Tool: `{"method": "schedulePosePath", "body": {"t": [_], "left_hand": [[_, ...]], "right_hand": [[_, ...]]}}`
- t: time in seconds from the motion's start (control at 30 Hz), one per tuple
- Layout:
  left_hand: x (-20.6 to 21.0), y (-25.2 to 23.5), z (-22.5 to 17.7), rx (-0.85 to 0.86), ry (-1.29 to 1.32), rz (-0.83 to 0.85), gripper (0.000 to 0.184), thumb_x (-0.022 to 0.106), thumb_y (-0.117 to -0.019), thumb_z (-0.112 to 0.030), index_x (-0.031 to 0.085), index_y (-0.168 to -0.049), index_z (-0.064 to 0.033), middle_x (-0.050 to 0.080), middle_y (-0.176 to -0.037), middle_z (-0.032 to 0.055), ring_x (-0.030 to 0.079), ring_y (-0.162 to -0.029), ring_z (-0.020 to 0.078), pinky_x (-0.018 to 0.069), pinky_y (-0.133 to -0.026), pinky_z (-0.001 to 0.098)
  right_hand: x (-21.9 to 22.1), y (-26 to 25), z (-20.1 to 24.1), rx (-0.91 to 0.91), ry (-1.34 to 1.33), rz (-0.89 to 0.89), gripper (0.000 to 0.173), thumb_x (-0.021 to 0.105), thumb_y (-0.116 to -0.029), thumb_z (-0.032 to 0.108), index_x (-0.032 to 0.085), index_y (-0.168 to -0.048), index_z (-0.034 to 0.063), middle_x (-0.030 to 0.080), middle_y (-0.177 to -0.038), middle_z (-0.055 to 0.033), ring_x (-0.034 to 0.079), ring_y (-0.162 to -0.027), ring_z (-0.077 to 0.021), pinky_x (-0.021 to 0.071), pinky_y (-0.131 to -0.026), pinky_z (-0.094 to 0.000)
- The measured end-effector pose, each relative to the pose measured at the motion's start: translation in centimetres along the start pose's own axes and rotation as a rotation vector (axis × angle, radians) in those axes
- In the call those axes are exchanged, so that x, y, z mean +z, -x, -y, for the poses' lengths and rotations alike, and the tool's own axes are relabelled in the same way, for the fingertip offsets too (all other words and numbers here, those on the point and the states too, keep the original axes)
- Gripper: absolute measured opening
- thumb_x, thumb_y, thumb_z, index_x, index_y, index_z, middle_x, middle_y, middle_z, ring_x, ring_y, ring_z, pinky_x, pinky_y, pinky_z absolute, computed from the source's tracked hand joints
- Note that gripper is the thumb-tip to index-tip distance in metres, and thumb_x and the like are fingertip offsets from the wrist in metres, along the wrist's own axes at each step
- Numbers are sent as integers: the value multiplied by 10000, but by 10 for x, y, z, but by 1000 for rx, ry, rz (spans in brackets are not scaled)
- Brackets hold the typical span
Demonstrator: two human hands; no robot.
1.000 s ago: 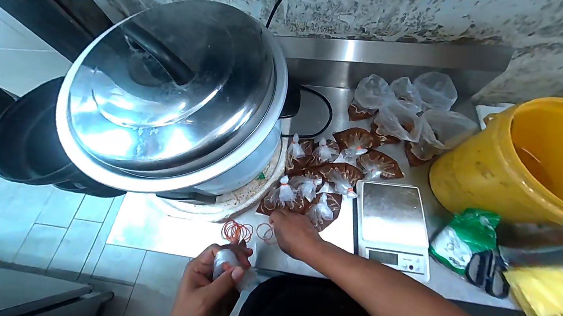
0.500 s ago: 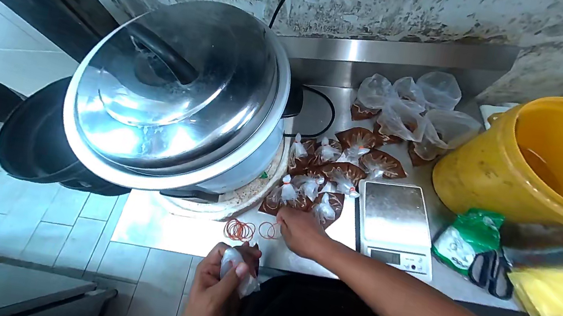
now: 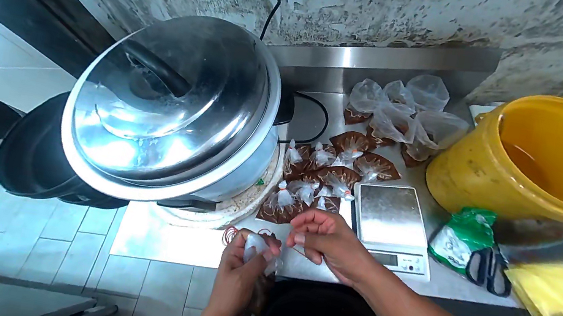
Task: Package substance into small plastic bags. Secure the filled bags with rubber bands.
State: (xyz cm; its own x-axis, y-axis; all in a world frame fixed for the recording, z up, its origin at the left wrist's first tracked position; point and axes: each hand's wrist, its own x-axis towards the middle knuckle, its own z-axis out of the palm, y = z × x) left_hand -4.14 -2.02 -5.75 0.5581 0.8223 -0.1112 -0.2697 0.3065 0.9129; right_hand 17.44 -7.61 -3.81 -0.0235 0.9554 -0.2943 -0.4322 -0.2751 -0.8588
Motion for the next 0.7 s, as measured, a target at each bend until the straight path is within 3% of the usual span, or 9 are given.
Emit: {"method": "schedulePosePath", "body": {"t": [0.1, 0.17, 0.2, 0.27, 0.33, 0.43, 0.6, 0.7], "left_hand": [[8, -7, -1, -56, 30, 89, 210, 676, -936, -55, 534, -1090, -39, 720, -962, 96, 708, -874, 153, 594, -789, 322], [16, -8, -3, -110, -15, 154, 275, 687, -918, -25, 515, -1132, -39, 710, -949, 69, 698, -834, 134, 594, -750, 311], [20, -9, -4, -134, -57, 187, 298, 691, -902, -3, 510, -1136, -38, 695, -933, 56, 687, -811, 130, 591, -731, 313], [28, -10, -6, -161, -176, 243, 321, 710, -874, -13, 511, -1123, -54, 678, -905, 21, 678, -789, 109, 594, -714, 305], [34, -12, -7, -145, -256, 310, 336, 723, -876, -46, 529, -1149, -52, 672, -927, 12, 673, -827, 103, 594, -749, 303], [38, -14, -9, -159, -264, 363, 367, 702, -879, -5, 497, -1177, -67, 667, -947, -11, 670, -853, 76, 586, -760, 274], [39, -14, -17, -228, -270, 381, 432, 691, -888, -9, 437, -1230, -82, 652, -963, -17, 661, -847, 62, 578, -758, 260], [37, -12, -18, -210, -302, 389, 442, 690, -907, -47, 426, -1258, -94, 655, -980, -27, 663, -846, 56, 584, -768, 261]], "right_hand": [[0, 18, 12, -186, 340, 63, 345, 506, -1020, 36, 678, -1318, 64, 744, -1178, -48, 643, -672, -50, 558, -619, -230], [6, 27, 13, -434, 636, 66, 388, 465, -1024, 27, 694, -1327, 104, 747, -1092, -65, 658, -714, -58, 577, -681, -248], [9, 29, 12, -589, 752, 74, 393, 459, -1014, 9, 699, -1309, 105, 748, -1072, -68, 682, -777, -81, 586, -736, -278], [10, 30, 8, -781, 926, 130, 372, 459, -1036, 12, 693, -1295, 138, 744, -1214, -37, 738, -1010, -127, 617, -885, -344], [10, 31, 8, -823, 1069, 143, 408, 472, -1018, 24, 677, -1322, 204, 737, -1243, -1, 744, -973, -151, 613, -809, -376], [9, 34, 13, -809, 1217, 102, 402, 516, -1033, 113, 600, -1410, 222, 759, -1050, -16, 717, -769, -178, 592, -674, -385], [10, 36, 15, -819, 1313, 30, 400, 520, -1052, 167, 551, -1449, 208, 726, -892, -30, 669, -666, -192, 569, -626, -373], [12, 36, 15, -851, 1355, -22, 374, 518, -1053, 170, 574, -1422, 195, 747, -967, -18, 677, -701, -181, 565, -651, -354]]}}
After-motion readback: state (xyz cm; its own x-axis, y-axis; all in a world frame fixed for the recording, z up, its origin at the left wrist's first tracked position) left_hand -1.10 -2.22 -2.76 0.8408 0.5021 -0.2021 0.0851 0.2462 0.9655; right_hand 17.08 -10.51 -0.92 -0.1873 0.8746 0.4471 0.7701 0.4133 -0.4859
